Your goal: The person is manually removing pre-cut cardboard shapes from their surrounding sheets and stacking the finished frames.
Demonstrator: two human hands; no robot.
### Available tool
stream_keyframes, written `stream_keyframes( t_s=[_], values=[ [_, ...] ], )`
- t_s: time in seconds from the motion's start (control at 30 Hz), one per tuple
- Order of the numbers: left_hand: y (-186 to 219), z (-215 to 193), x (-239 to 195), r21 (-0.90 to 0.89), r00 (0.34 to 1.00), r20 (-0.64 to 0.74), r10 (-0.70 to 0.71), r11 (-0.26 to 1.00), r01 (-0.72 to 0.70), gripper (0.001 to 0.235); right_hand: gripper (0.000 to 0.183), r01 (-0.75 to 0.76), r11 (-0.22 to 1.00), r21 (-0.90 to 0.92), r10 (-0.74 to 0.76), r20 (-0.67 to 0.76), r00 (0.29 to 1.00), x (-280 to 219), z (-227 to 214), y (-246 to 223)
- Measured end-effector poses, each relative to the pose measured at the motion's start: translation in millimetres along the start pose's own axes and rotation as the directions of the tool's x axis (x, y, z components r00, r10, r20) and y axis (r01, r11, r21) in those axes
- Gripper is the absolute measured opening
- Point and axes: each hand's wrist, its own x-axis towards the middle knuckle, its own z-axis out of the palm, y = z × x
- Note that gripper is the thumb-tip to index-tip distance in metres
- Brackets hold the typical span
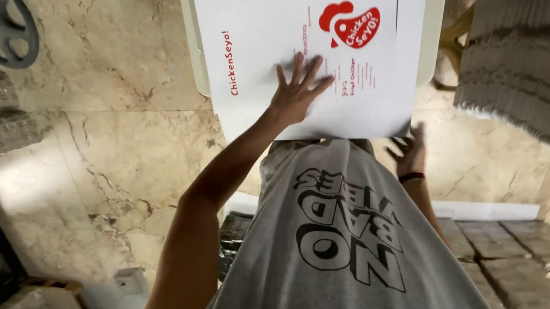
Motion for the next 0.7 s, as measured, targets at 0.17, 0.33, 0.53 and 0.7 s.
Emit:
stream_keyframes(
  t_s=[0.17, 0.33, 0.53, 0.7],
  values=[
    [1.8, -37.9, 17.4, 0.036, 0.992, 0.105, 0.062, 0.997, -0.066, 0.120, 0.065, -0.116, 0.939, 0.323, -0.020, 0.389, 0.921, -28.5, 81.0, 29.6],
    [-22.8, -25.1, 43.1, 0.099, 0.988, 0.096, 0.124, 0.986, -0.134, 0.132, 0.037, 0.235, 0.943, 0.238, -0.300, 0.291, 0.909, -60.4, 104.1, -44.4],
    [-17.4, -34.0, 51.4, 0.145, 0.992, 0.113, 0.063, 0.986, -0.079, 0.135, 0.024, 0.543, 0.718, -0.436, -0.491, 0.237, 0.838, -108.8, 135.7, -92.3],
    [-8.2, -28.7, 46.9, 0.184, 0.988, 0.149, 0.032, 0.981, -0.059, 0.100, 0.026, 0.801, 0.389, -0.455, -0.687, 0.436, 0.582, -147.4, 154.9, -71.6]
  ],
)
